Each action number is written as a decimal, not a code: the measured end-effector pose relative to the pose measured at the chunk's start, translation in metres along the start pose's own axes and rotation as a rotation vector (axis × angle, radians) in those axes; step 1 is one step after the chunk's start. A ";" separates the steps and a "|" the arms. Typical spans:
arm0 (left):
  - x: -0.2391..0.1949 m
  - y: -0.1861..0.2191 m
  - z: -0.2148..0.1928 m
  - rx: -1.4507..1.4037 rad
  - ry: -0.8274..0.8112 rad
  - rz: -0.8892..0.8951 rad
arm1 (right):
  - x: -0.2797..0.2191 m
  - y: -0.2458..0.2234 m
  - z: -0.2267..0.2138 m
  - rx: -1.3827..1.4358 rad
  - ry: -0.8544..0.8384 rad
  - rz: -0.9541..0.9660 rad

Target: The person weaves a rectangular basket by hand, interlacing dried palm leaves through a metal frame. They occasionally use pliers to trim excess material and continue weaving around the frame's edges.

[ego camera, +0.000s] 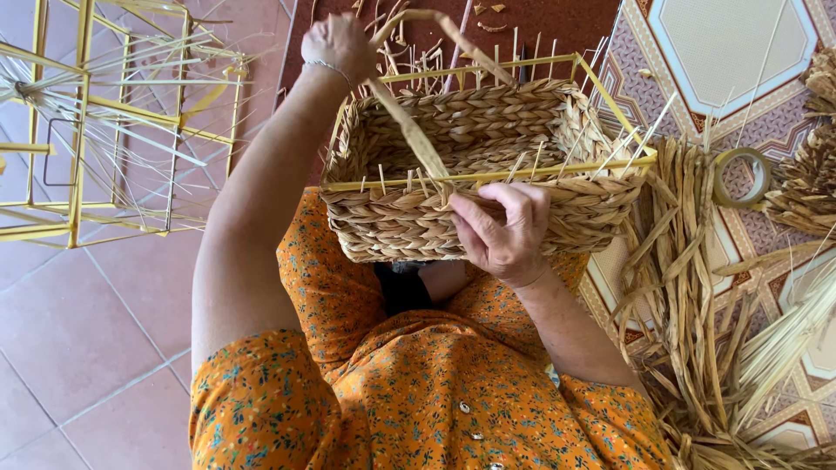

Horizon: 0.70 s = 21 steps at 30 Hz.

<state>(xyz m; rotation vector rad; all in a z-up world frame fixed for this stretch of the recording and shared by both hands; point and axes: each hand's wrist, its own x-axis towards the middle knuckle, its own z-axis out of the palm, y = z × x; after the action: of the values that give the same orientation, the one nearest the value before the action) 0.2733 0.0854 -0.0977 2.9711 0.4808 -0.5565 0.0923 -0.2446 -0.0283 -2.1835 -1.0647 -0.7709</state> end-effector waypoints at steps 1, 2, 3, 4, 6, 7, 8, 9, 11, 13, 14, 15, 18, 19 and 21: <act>-0.009 0.003 -0.011 -0.053 0.041 -0.015 | 0.001 -0.002 -0.001 -0.006 -0.004 0.007; -0.021 0.006 -0.023 -0.051 0.028 0.022 | 0.001 -0.003 -0.002 -0.011 -0.008 0.014; -0.034 0.010 -0.036 -0.049 0.018 0.060 | 0.003 -0.003 -0.003 -0.020 -0.009 0.021; -0.048 0.014 -0.048 -0.047 0.008 0.098 | 0.004 -0.003 -0.004 -0.020 -0.017 0.023; -0.083 0.024 -0.058 0.031 -0.487 0.167 | 0.004 -0.004 -0.006 -0.013 -0.040 0.029; -0.100 0.029 -0.060 -0.121 -0.709 0.295 | 0.005 -0.004 -0.005 -0.017 -0.024 0.026; -0.111 0.034 -0.062 -0.280 -0.926 0.425 | 0.006 -0.004 -0.003 -0.020 -0.008 0.022; -0.120 0.042 -0.061 -0.378 -0.934 0.516 | 0.007 -0.005 -0.003 -0.024 0.005 0.021; -0.129 0.057 -0.057 -0.576 -0.948 0.699 | 0.007 -0.006 -0.003 -0.017 0.002 0.023; -0.127 0.071 -0.056 -0.683 -0.862 0.696 | 0.006 -0.006 -0.003 0.007 0.014 0.024; -0.126 0.081 -0.054 -0.735 -0.818 0.695 | 0.006 -0.006 -0.003 0.029 0.029 0.022; -0.125 0.088 -0.053 -0.731 -0.807 0.675 | 0.006 -0.005 -0.004 0.053 0.041 0.019; -0.124 0.109 -0.051 -0.737 -0.762 0.653 | 0.007 -0.001 -0.004 0.066 0.026 -0.003; -0.126 0.114 -0.050 -0.753 -0.748 0.672 | 0.007 0.000 -0.005 0.080 0.033 -0.006; -0.130 0.118 -0.045 -0.818 -0.726 0.726 | 0.004 0.001 -0.005 0.107 0.046 -0.010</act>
<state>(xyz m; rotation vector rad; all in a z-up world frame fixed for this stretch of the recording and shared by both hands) 0.2119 -0.0579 -0.0056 1.7893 -0.3545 -0.9556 0.0935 -0.2464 -0.0225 -2.0625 -1.0703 -0.7476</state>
